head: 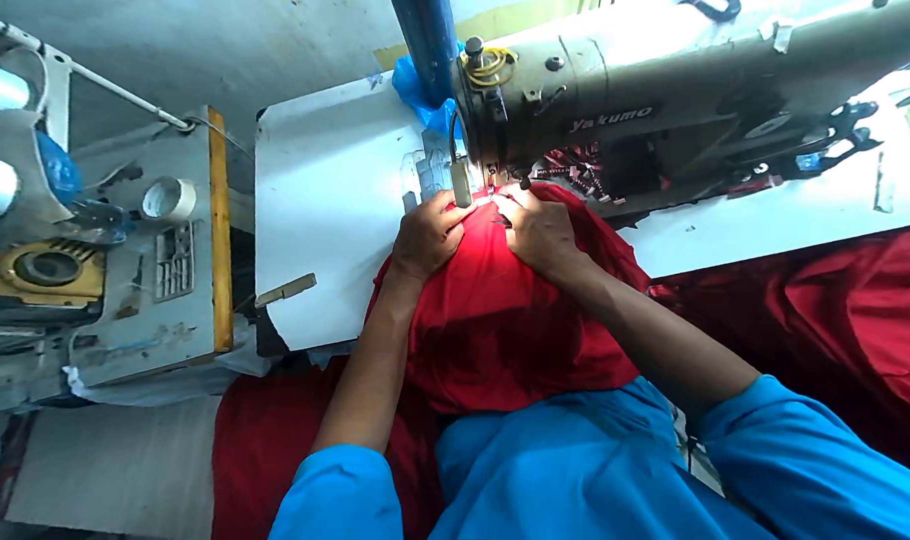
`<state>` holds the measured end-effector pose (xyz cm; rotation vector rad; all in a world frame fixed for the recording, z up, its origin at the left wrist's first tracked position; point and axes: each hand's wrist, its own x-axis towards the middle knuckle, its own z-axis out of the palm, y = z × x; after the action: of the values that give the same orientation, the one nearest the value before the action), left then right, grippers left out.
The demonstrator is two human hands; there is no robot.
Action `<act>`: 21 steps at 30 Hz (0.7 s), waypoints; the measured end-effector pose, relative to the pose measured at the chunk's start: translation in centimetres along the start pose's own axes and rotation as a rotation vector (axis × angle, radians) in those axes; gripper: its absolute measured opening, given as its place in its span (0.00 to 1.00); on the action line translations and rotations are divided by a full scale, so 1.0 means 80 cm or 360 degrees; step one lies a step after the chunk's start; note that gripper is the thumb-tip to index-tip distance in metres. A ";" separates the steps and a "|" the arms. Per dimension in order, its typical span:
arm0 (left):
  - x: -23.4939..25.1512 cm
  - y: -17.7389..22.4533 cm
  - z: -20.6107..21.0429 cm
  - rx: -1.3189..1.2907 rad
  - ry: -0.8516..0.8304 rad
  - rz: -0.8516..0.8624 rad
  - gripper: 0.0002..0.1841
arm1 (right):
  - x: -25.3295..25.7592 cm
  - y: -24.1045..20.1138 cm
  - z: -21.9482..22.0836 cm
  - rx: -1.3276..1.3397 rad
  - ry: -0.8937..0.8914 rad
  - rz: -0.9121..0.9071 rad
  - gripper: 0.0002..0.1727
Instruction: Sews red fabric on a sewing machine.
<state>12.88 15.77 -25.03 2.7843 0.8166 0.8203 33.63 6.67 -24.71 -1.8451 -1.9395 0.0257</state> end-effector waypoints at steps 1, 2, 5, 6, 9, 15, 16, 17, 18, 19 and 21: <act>0.000 0.000 0.001 0.0013 0.0006 0.0007 0.19 | 0.000 0.000 0.000 -0.0006 0.0005 0.0000 0.21; 0.000 0.001 0.001 0.0029 0.0004 0.0009 0.19 | 0.000 -0.001 0.000 -0.0009 0.0007 0.0002 0.21; 0.000 0.003 0.005 0.0079 -0.0001 0.0010 0.19 | 0.000 0.002 -0.005 -0.0001 -0.0018 0.0012 0.22; 0.001 0.005 0.008 0.0092 -0.0005 -0.0004 0.19 | -0.001 0.005 -0.007 -0.0002 -0.0016 0.0011 0.22; 0.007 0.017 0.018 0.0109 -0.0029 -0.0050 0.19 | -0.006 0.017 -0.011 -0.0017 0.0002 0.0011 0.20; 0.010 0.021 0.023 0.0132 -0.0035 -0.0054 0.19 | -0.011 0.023 -0.010 -0.0060 0.0078 -0.0065 0.20; 0.009 0.020 0.022 0.0118 -0.0045 -0.0046 0.20 | -0.011 0.022 -0.010 -0.0071 0.0074 -0.0080 0.20; 0.009 0.019 0.021 0.0098 -0.0054 -0.0033 0.20 | -0.011 0.022 -0.011 -0.0078 0.0059 -0.0091 0.21; 0.009 0.018 0.020 0.0081 -0.0065 -0.0023 0.20 | -0.011 0.022 -0.011 -0.0088 0.0032 -0.0095 0.21; 0.009 0.017 0.019 0.0068 -0.0068 -0.0011 0.20 | -0.011 0.023 -0.011 -0.0099 -0.0004 -0.0096 0.22; 0.009 0.018 0.020 0.0063 -0.0066 -0.0006 0.20 | -0.011 0.025 -0.012 -0.0106 -0.0037 -0.0110 0.22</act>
<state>14.93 14.97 -25.63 2.8232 0.8401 0.7514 35.83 5.76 -24.77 -1.8262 -2.0418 -0.0397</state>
